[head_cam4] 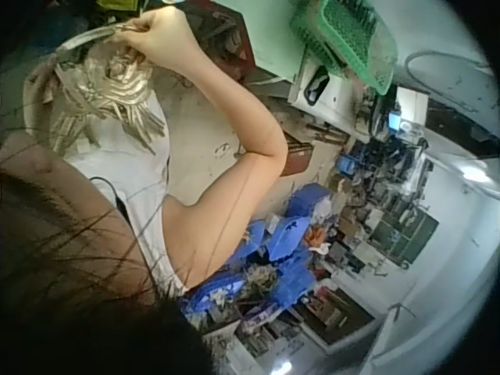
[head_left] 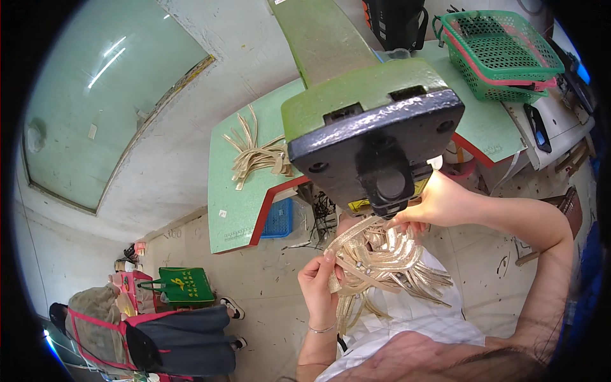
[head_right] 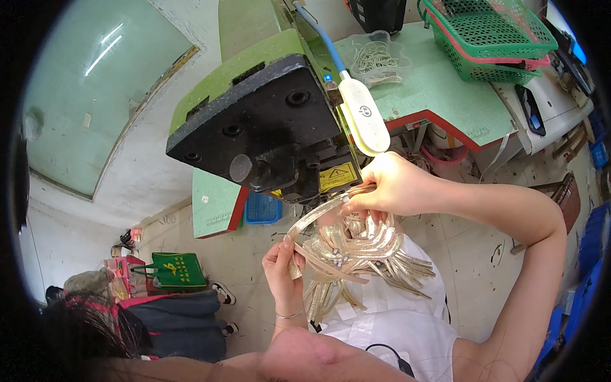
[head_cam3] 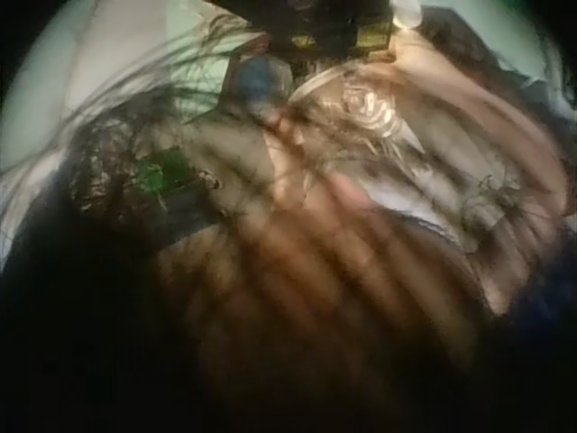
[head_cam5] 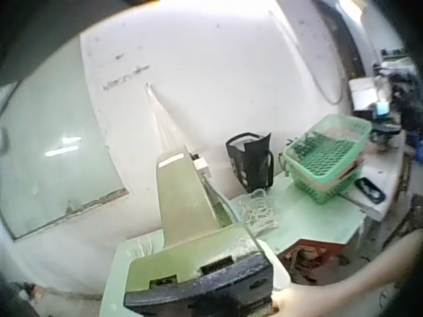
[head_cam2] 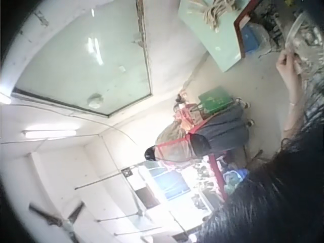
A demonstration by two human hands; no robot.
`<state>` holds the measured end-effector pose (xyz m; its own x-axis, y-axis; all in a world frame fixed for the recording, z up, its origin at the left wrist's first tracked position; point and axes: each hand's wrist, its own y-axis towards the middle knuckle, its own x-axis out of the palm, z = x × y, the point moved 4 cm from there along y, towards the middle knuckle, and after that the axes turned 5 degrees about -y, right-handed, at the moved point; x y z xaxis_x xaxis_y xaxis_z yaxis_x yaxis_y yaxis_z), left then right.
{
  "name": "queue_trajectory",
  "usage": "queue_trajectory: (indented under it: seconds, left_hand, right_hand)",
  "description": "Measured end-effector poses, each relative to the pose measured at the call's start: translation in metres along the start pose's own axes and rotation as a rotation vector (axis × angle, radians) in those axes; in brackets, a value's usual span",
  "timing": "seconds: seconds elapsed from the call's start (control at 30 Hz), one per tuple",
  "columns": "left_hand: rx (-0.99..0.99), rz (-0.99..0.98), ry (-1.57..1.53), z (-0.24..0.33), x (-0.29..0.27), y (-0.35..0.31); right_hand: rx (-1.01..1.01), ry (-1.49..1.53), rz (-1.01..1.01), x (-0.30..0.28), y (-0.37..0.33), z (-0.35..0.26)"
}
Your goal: The person retrieves a bundle of gold-colored flat strips from a green basket and processes them one by one using a green mechanical press. They feed each strip into the machine, operate the lever to press it, and then place the finished piece onto the table surface. The task involves repetitive handling of the strips and consistent use of the press tool.
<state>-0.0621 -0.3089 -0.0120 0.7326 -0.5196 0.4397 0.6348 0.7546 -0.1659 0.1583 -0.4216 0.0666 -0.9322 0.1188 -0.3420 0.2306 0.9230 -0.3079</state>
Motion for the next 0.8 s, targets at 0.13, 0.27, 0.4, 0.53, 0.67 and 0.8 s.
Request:
queue_trajectory:
  seconds: [0.13,0.27,0.4,0.53,0.67,0.8]
  left_hand:
    - [-0.111,0.091,0.066,-0.01,-0.012,0.005]
    - [0.513,-0.099,0.71,0.012,0.026,0.024]
    - [0.423,-0.368,0.872,0.031,0.061,0.037]
    - [-0.154,-0.419,0.53,0.034,0.075,0.043]
    - [-0.217,-0.449,0.41,0.034,0.071,0.046]
    - [-0.156,-0.444,0.346,0.024,0.067,0.044]
  right_hand:
    - [0.229,-0.115,-0.026,0.001,-0.004,-0.034]
    - [0.3,-0.226,-0.09,-0.005,-0.005,-0.048]
    - [0.314,-0.285,-0.169,-0.011,-0.002,-0.048]
    - [0.262,-0.188,-0.203,-0.011,0.002,-0.02]
    - [0.229,-0.157,-0.161,-0.006,0.004,-0.019]
    - [0.228,-0.178,-0.128,-0.008,-0.001,-0.028]
